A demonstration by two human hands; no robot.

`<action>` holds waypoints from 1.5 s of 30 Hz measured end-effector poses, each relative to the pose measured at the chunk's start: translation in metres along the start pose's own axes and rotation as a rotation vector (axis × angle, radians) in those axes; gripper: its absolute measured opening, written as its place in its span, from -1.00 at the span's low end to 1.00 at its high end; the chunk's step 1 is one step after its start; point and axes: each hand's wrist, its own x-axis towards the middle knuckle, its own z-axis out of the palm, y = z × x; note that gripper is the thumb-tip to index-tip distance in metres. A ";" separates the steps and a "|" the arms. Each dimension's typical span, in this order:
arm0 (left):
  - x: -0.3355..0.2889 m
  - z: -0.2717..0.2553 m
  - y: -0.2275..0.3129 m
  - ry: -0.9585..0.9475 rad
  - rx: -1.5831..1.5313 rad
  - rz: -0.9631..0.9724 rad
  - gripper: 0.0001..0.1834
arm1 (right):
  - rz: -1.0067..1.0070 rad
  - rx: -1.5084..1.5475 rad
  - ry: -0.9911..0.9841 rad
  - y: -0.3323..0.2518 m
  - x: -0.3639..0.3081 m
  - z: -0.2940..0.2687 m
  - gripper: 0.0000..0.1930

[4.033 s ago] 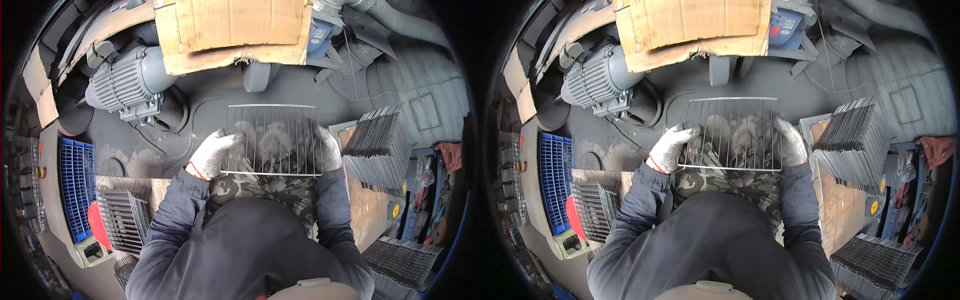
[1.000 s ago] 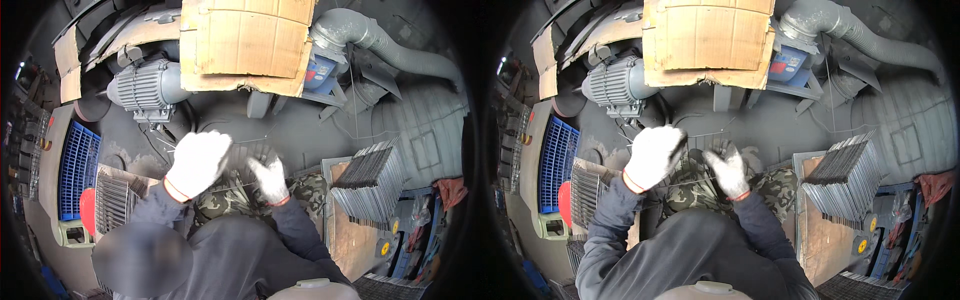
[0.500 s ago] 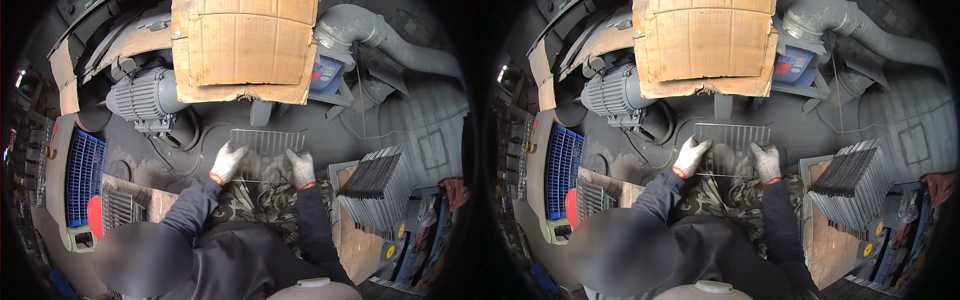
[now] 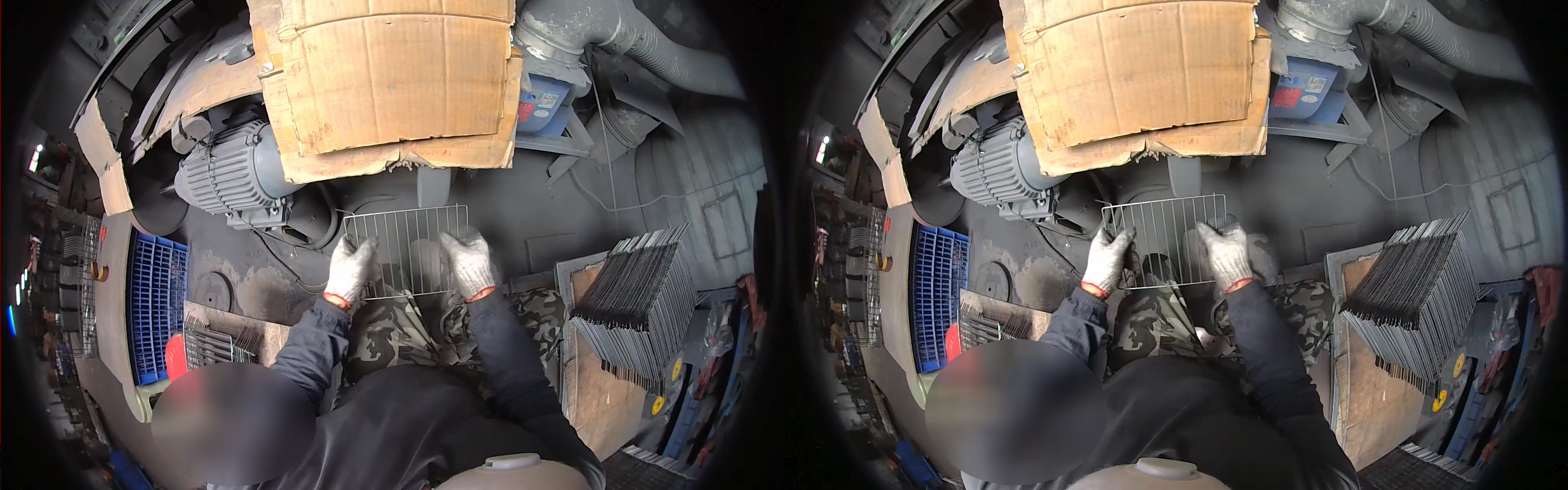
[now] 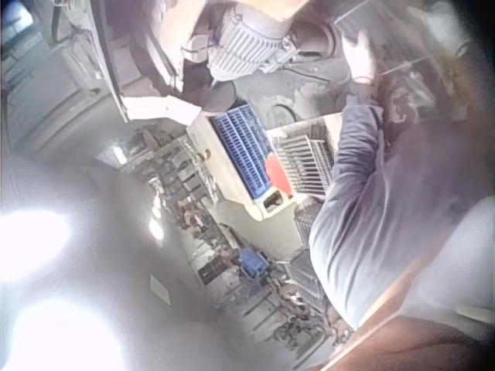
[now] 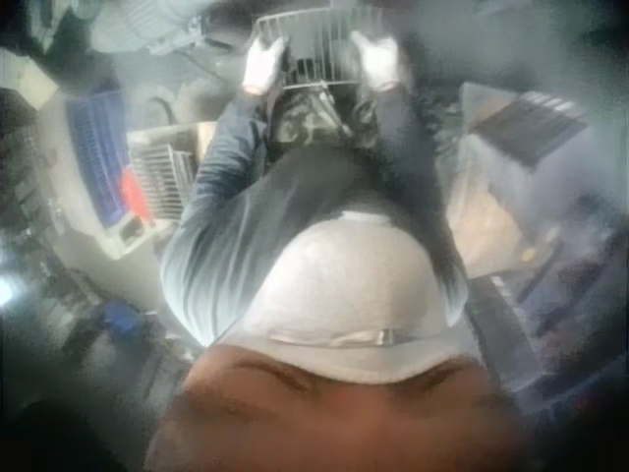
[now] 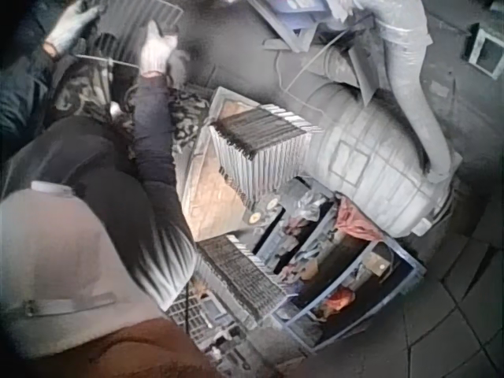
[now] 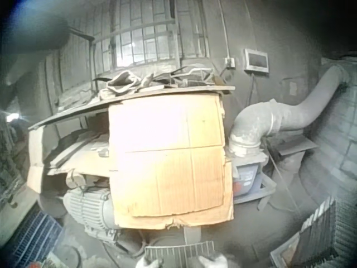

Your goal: Picking up metal grates from a bin, inspecting them, and stacking them onto a pile.

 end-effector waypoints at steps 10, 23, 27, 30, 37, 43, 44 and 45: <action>0.011 0.091 -0.030 -0.157 0.111 0.008 -0.46 | -0.114 -0.030 0.153 -0.049 -0.022 -0.094 -0.83; 0.015 0.014 -0.014 0.020 0.002 -0.052 -0.72 | -0.025 0.098 0.045 -0.007 0.001 -0.008 -0.90; 0.010 0.072 -0.011 -0.082 0.025 -0.125 -0.72 | -0.086 0.144 0.061 -0.028 -0.007 -0.067 -0.89; 0.017 0.094 -0.029 -0.147 -0.020 -0.077 -0.76 | -0.103 0.074 0.140 -0.053 -0.011 -0.084 -0.84; 0.013 0.016 -0.019 0.040 0.038 -0.151 -0.74 | -0.042 -0.064 -0.058 -0.028 0.002 -0.018 -0.77; 0.019 -0.002 0.004 0.029 -0.016 -0.255 -0.72 | 0.129 0.011 -0.158 -0.030 0.001 -0.012 -0.76; 0.021 0.009 0.008 -0.001 -0.010 -0.279 -0.71 | 0.158 0.074 -0.139 -0.042 -0.007 -0.024 -0.76; 0.021 0.023 0.011 -0.034 -0.004 -0.306 -0.69 | 0.188 0.137 -0.117 -0.050 -0.014 -0.038 -0.76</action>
